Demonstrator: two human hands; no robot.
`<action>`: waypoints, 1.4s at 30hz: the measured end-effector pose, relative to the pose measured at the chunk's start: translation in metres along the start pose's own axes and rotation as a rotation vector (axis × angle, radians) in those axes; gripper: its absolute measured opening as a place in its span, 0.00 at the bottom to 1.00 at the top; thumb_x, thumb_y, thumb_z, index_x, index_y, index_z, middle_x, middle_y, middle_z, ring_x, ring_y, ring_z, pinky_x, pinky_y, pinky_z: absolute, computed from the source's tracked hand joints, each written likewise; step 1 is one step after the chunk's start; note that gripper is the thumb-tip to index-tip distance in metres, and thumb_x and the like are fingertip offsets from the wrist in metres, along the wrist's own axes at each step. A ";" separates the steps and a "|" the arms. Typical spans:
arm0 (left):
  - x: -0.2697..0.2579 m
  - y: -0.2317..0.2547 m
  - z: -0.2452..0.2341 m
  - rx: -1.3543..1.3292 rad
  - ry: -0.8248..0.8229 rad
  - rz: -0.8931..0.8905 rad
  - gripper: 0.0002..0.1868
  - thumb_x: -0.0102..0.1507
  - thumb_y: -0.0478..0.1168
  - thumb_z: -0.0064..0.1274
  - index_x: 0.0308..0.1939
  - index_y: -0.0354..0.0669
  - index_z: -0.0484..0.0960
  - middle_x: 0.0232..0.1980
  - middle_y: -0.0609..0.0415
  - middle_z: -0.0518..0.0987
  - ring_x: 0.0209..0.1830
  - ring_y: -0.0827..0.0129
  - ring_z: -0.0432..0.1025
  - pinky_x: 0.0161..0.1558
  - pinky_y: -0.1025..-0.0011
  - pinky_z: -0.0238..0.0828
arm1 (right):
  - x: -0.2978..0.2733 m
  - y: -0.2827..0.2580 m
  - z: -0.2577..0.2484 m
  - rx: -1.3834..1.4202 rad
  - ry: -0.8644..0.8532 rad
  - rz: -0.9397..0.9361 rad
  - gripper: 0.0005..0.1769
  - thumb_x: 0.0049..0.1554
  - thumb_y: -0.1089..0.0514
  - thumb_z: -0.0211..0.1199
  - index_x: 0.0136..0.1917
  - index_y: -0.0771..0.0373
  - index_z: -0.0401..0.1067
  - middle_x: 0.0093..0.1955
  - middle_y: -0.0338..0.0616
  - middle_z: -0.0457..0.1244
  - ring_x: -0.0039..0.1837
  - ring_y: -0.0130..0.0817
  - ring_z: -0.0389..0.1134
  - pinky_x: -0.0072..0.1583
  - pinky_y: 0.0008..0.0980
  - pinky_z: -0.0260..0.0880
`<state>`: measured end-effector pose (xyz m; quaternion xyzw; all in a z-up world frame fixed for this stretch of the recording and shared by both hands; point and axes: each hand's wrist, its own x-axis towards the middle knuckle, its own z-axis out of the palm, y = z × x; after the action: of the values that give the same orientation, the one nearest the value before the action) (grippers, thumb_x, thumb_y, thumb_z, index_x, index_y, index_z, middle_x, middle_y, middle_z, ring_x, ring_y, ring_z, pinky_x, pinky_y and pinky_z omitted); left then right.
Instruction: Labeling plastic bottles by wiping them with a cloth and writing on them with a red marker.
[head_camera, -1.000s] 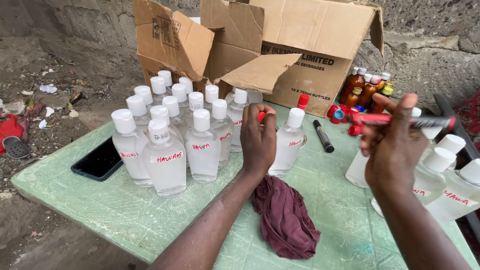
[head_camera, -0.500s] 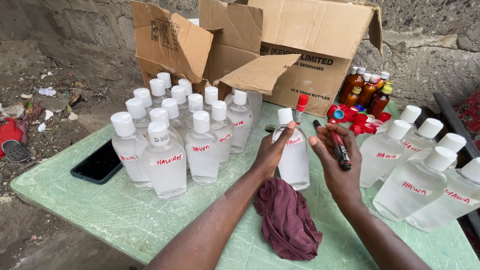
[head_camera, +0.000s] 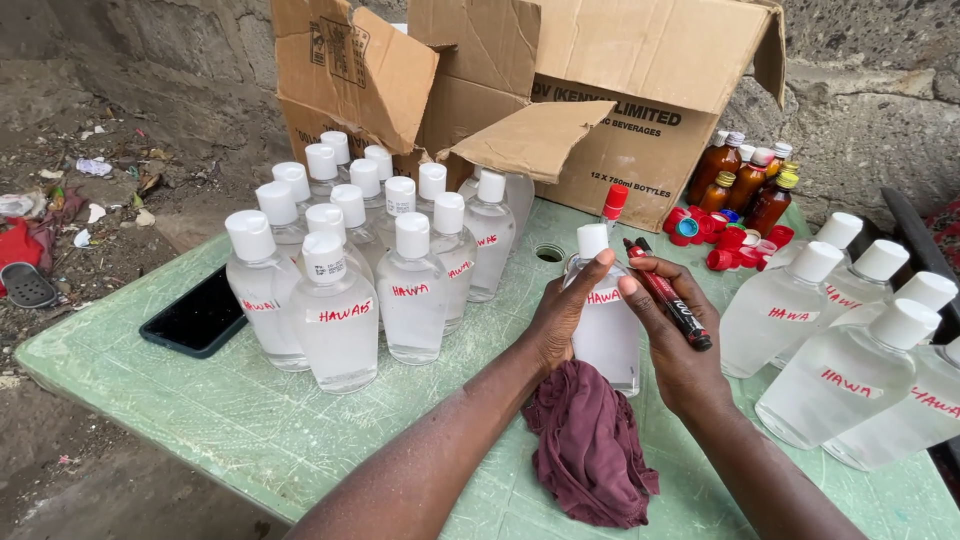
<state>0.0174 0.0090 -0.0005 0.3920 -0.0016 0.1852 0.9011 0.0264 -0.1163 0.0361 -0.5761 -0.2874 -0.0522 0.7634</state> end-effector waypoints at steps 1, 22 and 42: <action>0.000 -0.001 -0.001 -0.006 0.001 0.004 0.25 0.59 0.52 0.71 0.46 0.34 0.83 0.34 0.42 0.85 0.30 0.61 0.82 0.36 0.58 0.84 | -0.001 -0.002 0.001 -0.003 -0.003 0.009 0.17 0.58 0.60 0.71 0.60 0.65 0.73 0.52 0.47 0.65 0.55 0.27 0.65 0.63 0.31 0.71; 0.021 -0.015 -0.016 -0.152 0.147 -0.125 0.33 0.56 0.61 0.72 0.48 0.35 0.82 0.36 0.43 0.84 0.31 0.59 0.81 0.36 0.55 0.83 | 0.011 0.026 -0.010 0.213 -0.071 0.149 0.22 0.61 0.53 0.54 0.62 0.70 0.69 0.43 0.60 0.70 0.44 0.40 0.75 0.41 0.27 0.76; -0.002 0.000 0.003 -0.076 0.296 -0.124 0.43 0.54 0.73 0.66 0.46 0.33 0.82 0.34 0.45 0.83 0.30 0.64 0.81 0.36 0.63 0.82 | -0.004 0.028 0.001 -0.147 0.030 -0.081 0.11 0.61 0.65 0.70 0.52 0.73 0.71 0.37 0.55 0.65 0.39 0.31 0.66 0.38 0.26 0.70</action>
<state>0.0161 0.0058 0.0012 0.3252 0.1484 0.1850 0.9154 0.0343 -0.1074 0.0099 -0.6176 -0.2944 -0.1129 0.7206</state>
